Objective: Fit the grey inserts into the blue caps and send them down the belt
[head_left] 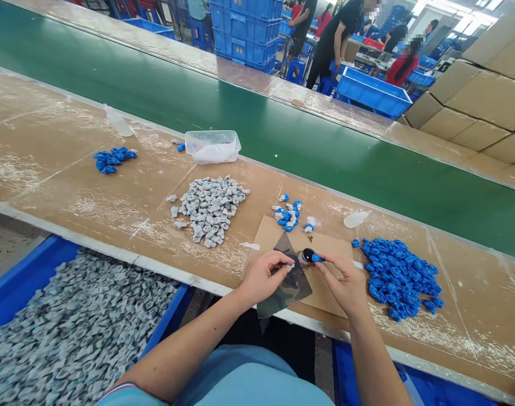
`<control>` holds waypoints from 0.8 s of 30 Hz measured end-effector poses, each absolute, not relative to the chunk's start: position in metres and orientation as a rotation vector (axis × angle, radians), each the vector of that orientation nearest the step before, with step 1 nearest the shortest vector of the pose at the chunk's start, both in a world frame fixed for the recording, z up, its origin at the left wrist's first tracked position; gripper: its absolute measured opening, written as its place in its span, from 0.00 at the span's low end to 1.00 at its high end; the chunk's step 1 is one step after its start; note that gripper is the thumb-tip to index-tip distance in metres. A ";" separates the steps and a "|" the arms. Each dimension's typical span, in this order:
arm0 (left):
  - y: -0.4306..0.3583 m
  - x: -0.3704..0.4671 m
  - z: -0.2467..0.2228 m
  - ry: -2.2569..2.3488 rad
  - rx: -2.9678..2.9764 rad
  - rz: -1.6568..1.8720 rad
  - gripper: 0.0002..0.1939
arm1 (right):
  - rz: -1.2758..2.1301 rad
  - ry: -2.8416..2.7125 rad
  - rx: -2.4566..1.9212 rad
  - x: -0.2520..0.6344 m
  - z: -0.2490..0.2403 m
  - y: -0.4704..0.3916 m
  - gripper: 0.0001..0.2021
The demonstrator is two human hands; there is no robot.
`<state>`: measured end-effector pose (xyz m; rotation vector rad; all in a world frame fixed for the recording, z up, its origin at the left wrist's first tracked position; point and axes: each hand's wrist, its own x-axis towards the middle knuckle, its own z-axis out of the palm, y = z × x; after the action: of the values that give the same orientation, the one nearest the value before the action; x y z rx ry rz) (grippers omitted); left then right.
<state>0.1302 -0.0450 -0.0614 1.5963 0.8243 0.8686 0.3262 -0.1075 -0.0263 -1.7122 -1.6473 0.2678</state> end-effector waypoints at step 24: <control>-0.053 0.138 -0.063 0.670 1.090 0.735 0.15 | 0.458 -1.593 -1.603 0.299 -0.017 -0.120 0.07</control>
<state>0.1382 -0.0530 -0.0627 1.0904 0.6697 0.7351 0.2991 -0.1204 -0.0171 -1.6034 -1.5931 0.4580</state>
